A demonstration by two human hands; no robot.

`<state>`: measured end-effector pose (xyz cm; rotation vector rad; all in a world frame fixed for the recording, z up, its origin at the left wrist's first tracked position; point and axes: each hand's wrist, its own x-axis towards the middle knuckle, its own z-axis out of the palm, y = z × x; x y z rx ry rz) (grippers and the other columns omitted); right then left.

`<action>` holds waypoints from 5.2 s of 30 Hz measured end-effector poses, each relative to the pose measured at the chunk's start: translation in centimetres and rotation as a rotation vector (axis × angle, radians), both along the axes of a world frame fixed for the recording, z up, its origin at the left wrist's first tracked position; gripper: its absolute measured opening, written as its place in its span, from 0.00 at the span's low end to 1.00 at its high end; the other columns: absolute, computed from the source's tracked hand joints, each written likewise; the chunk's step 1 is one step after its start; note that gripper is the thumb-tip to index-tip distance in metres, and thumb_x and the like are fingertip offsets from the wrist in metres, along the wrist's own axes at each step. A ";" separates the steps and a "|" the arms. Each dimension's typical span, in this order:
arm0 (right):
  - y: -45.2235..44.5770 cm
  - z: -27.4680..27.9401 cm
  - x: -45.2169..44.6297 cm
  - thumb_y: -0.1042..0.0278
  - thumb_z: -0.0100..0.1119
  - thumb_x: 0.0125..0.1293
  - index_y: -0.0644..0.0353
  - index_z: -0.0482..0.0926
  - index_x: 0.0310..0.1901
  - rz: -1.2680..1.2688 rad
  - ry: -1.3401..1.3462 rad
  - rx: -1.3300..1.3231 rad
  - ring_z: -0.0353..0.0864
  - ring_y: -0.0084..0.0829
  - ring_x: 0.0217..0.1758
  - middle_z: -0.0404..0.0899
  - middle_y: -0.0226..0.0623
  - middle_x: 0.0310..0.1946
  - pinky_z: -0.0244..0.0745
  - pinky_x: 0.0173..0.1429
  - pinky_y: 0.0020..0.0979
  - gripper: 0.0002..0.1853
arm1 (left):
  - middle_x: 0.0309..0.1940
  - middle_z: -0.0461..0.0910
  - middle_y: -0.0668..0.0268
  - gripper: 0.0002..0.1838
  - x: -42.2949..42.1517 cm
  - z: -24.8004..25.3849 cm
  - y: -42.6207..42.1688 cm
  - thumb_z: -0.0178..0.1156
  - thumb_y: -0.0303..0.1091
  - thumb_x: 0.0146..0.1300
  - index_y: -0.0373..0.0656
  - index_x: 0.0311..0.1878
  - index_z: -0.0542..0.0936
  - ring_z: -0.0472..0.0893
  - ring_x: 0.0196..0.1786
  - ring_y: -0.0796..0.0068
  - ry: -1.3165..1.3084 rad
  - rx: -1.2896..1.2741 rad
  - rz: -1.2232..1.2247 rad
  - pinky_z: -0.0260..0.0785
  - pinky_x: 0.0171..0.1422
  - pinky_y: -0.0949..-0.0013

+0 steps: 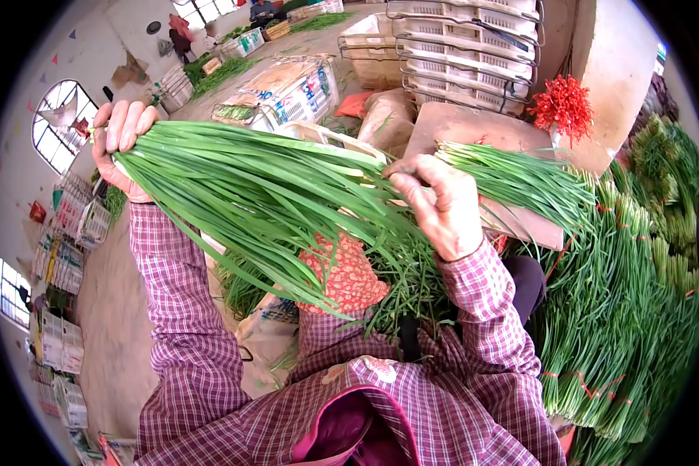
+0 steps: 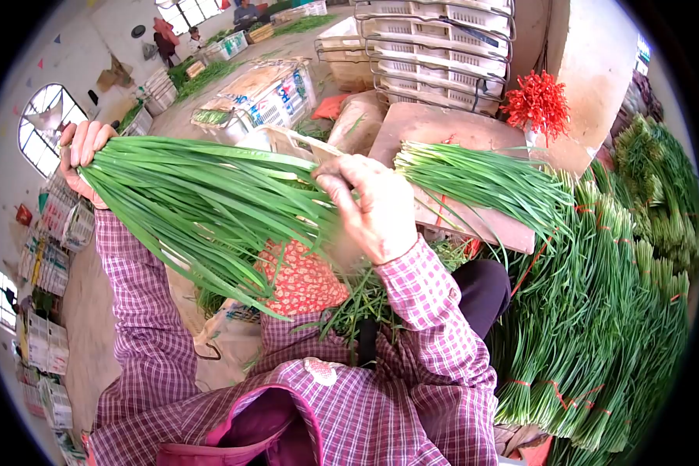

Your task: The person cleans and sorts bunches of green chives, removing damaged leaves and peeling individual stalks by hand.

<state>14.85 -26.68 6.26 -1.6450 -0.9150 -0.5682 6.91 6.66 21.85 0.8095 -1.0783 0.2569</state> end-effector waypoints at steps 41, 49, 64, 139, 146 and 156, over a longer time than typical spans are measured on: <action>-1.9 9.1 3.7 0.58 0.79 0.36 0.50 0.67 0.64 -0.316 -0.537 0.194 0.83 0.37 0.39 0.80 0.38 0.36 0.79 0.46 0.39 0.48 | 0.34 0.73 0.66 0.05 8.1 1.8 -20.1 0.56 0.25 0.66 0.39 0.44 0.74 0.75 0.41 0.71 0.060 0.039 0.091 0.66 0.62 0.61; -14.6 8.9 10.2 0.64 0.75 0.45 0.38 0.73 0.61 -0.726 -0.564 -0.711 0.85 0.34 0.37 0.83 0.29 0.37 0.85 0.43 0.33 0.37 | 0.39 0.78 0.62 0.12 20.4 -9.3 -29.7 0.67 0.31 0.57 0.40 0.41 0.76 0.80 0.51 0.62 0.549 -0.435 -0.226 0.75 0.59 0.57; -11.9 -9.3 23.6 0.28 0.61 0.50 0.52 0.62 0.70 -0.205 0.008 -0.921 0.68 0.50 0.65 0.69 0.45 0.62 0.62 0.67 0.48 0.50 | 0.59 0.73 0.59 0.25 29.0 -30.5 -27.4 0.52 0.48 0.67 0.44 0.62 0.73 0.66 0.69 0.62 -0.025 1.093 1.407 0.43 0.74 0.38; 48.5 -21.0 8.5 0.51 0.80 0.44 0.58 0.60 0.70 0.987 0.588 -0.409 0.77 0.37 0.58 0.76 0.44 0.57 0.73 0.65 0.35 0.53 | 0.71 0.55 0.43 0.62 -12.0 -34.1 25.3 0.77 0.54 0.42 0.29 0.72 0.53 0.53 0.75 0.50 1.290 1.188 1.373 0.44 0.79 0.56; 45.3 -20.0 7.3 0.36 0.77 0.38 0.59 0.65 0.67 0.747 0.312 -0.707 0.79 0.44 0.56 0.79 0.49 0.53 0.72 0.64 0.40 0.56 | 0.68 0.65 0.59 0.48 -5.6 -36.3 24.5 0.66 0.42 0.62 0.34 0.75 0.45 0.64 0.69 0.69 1.290 0.746 1.087 0.57 0.71 0.67; 42.0 -15.2 9.6 0.24 0.73 0.29 0.54 0.58 0.71 0.515 -0.022 -0.705 0.63 0.48 0.67 0.66 0.50 0.62 0.56 0.70 0.50 0.67 | 0.59 0.75 0.60 0.23 -0.8 -37.0 22.8 0.56 0.37 0.69 0.35 0.63 0.71 0.74 0.61 0.66 1.261 -0.093 0.979 0.66 0.65 0.63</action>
